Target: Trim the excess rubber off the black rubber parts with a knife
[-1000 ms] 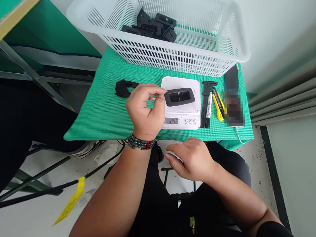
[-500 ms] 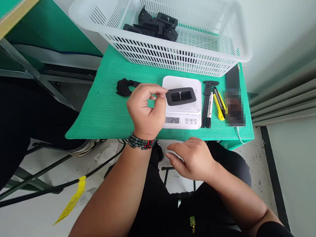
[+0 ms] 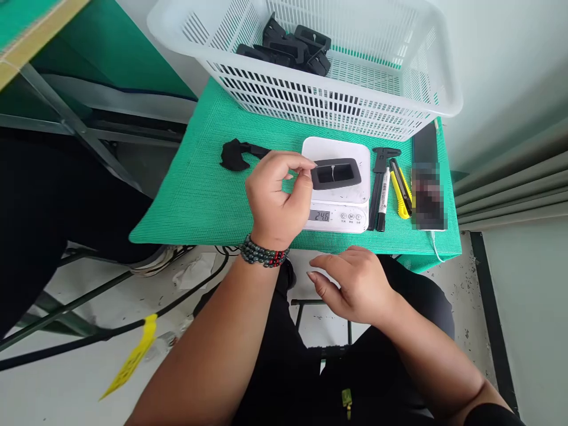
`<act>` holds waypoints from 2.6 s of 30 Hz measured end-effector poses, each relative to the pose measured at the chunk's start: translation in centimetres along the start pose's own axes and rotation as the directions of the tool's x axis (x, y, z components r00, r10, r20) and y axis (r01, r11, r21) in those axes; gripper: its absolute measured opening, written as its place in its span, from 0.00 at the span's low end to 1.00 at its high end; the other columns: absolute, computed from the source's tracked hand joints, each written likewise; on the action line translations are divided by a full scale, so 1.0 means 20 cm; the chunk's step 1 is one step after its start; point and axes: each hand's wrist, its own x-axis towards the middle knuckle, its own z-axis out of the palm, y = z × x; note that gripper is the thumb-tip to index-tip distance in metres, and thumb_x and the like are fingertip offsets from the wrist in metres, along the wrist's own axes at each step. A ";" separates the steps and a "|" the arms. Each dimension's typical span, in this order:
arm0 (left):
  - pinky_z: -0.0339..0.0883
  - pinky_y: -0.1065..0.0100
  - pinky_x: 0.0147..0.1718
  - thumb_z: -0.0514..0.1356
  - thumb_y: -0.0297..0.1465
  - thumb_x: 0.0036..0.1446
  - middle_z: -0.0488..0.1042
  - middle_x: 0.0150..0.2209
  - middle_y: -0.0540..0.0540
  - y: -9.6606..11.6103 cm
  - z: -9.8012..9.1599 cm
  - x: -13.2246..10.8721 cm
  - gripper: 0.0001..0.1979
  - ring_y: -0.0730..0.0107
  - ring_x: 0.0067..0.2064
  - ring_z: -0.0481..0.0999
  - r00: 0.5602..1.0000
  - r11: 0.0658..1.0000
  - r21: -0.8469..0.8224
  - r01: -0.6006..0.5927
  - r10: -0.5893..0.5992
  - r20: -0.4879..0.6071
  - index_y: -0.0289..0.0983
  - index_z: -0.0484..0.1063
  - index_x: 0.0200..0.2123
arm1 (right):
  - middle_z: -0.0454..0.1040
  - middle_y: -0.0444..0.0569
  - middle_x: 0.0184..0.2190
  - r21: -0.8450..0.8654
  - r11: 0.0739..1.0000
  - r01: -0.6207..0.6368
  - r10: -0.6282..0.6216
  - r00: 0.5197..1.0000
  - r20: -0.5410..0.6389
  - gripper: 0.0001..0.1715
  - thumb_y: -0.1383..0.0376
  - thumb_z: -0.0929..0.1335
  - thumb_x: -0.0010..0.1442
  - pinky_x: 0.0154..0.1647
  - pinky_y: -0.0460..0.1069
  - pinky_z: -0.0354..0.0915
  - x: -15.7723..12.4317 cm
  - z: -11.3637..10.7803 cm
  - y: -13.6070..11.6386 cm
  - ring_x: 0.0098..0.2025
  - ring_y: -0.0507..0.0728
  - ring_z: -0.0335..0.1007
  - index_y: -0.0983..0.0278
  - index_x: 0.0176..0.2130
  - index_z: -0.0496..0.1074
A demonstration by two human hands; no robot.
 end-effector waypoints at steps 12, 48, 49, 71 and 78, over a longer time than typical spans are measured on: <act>0.62 0.35 0.59 0.69 0.35 0.57 0.78 0.63 0.46 -0.01 0.02 -0.05 0.14 0.39 0.62 0.74 0.934 0.964 0.258 -0.066 -0.031 0.355 0.47 0.80 0.48 | 0.78 0.43 0.21 -0.001 0.998 -0.066 0.065 0.994 -0.084 0.17 0.61 0.63 0.76 0.28 0.51 0.61 0.00 -0.02 0.02 0.21 0.54 0.71 0.66 0.44 0.79; 0.75 0.57 0.47 0.62 0.33 0.65 0.85 0.40 0.45 0.02 0.04 -0.04 0.09 0.60 0.44 0.83 0.962 0.994 0.056 -0.096 0.078 0.261 0.38 0.76 0.31 | 0.81 0.55 0.46 -0.367 0.520 -0.771 0.816 0.576 -0.053 0.12 0.58 0.69 0.70 0.31 0.51 0.53 0.07 -0.23 0.26 0.44 0.63 0.77 0.63 0.48 0.73; 0.75 0.58 0.47 0.62 0.33 0.65 0.85 0.40 0.45 0.02 0.04 -0.04 0.09 0.60 0.44 0.83 0.961 0.994 0.051 -0.100 0.083 0.265 0.38 0.77 0.31 | 0.80 0.55 0.46 -0.373 0.515 -0.772 0.820 0.570 -0.049 0.12 0.58 0.69 0.70 0.31 0.51 0.53 0.08 -0.23 0.26 0.44 0.63 0.77 0.63 0.48 0.72; 0.75 0.58 0.41 0.60 0.33 0.66 0.85 0.40 0.44 0.07 0.08 0.00 0.09 0.56 0.41 0.85 0.932 0.983 0.173 -0.066 -0.001 0.363 0.39 0.80 0.42 | 0.78 0.52 0.46 -0.463 0.505 -0.728 0.820 0.573 -0.006 0.10 0.58 0.67 0.71 0.30 0.51 0.48 0.09 -0.22 0.26 0.39 0.59 0.73 0.64 0.45 0.71; 0.73 0.56 0.40 0.59 0.34 0.66 0.85 0.40 0.45 0.09 0.13 0.03 0.08 0.55 0.41 0.85 0.918 0.972 0.214 -0.093 0.001 0.397 0.41 0.79 0.41 | 0.78 0.52 0.45 -0.456 0.537 -0.709 0.800 0.600 0.009 0.12 0.57 0.66 0.71 0.30 0.51 0.48 0.08 -0.21 0.29 0.41 0.59 0.73 0.63 0.44 0.71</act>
